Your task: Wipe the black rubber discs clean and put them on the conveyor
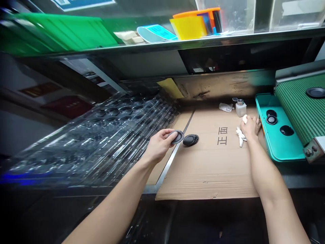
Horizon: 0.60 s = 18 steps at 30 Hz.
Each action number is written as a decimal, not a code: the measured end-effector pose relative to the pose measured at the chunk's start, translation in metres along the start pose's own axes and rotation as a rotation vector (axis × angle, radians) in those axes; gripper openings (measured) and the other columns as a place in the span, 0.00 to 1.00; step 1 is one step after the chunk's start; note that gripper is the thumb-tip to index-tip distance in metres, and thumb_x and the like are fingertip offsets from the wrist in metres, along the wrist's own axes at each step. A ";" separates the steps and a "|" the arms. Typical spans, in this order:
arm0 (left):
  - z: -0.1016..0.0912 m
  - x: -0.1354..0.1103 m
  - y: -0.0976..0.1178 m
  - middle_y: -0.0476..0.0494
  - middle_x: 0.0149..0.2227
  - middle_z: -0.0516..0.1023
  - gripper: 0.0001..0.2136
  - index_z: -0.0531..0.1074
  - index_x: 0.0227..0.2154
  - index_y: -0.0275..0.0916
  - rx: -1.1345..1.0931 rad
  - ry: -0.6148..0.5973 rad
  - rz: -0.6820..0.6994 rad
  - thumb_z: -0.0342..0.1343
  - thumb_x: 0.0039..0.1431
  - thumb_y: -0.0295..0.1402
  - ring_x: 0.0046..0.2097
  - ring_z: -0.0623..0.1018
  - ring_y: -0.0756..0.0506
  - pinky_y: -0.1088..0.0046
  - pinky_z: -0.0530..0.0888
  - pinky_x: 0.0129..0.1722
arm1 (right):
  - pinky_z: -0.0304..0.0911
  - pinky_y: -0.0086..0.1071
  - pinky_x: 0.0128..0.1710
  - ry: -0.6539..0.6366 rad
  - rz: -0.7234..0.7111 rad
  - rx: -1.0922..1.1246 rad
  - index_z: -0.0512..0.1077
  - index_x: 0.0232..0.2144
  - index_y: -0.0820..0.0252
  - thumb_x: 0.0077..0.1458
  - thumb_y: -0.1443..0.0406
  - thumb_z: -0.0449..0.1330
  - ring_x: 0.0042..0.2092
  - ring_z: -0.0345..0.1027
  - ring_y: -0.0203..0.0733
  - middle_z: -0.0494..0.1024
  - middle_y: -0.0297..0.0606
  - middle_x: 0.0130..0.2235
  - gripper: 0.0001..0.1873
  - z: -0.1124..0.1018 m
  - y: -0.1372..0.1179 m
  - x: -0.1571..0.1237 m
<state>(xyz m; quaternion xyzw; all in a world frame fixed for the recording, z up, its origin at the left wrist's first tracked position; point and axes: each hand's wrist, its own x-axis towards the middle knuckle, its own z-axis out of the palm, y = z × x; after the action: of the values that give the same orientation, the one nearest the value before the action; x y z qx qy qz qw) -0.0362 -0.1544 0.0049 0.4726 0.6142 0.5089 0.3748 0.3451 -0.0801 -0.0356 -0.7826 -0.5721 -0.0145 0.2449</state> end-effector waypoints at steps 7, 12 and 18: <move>0.014 0.046 -0.013 0.40 0.37 0.82 0.25 0.77 0.41 0.35 0.049 -0.053 0.047 0.72 0.43 0.45 0.35 0.79 0.46 0.75 0.74 0.32 | 0.55 0.47 0.55 0.001 -0.001 0.021 0.75 0.50 0.58 0.62 0.56 0.54 0.57 0.59 0.59 0.73 0.50 0.51 0.19 0.004 0.001 0.000; 0.068 0.103 -0.015 0.38 0.37 0.82 0.19 0.74 0.46 0.33 0.306 -0.051 0.047 0.65 0.53 0.36 0.32 0.79 0.46 0.69 0.76 0.35 | 0.54 0.47 0.55 -0.001 0.008 0.039 0.75 0.50 0.57 0.62 0.57 0.54 0.57 0.59 0.59 0.73 0.50 0.51 0.19 0.006 0.001 0.000; 0.103 0.141 -0.010 0.38 0.37 0.81 0.14 0.77 0.41 0.34 0.538 -0.072 0.121 0.64 0.50 0.30 0.40 0.79 0.41 0.63 0.74 0.47 | 0.55 0.46 0.55 -0.013 0.015 0.016 0.74 0.51 0.57 0.63 0.57 0.55 0.58 0.59 0.58 0.73 0.51 0.52 0.18 0.009 -0.002 -0.001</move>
<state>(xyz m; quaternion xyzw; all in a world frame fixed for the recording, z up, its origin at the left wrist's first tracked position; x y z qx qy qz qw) 0.0204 0.0086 -0.0230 0.6088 0.6841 0.3317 0.2265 0.3411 -0.0766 -0.0429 -0.7849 -0.5681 -0.0030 0.2472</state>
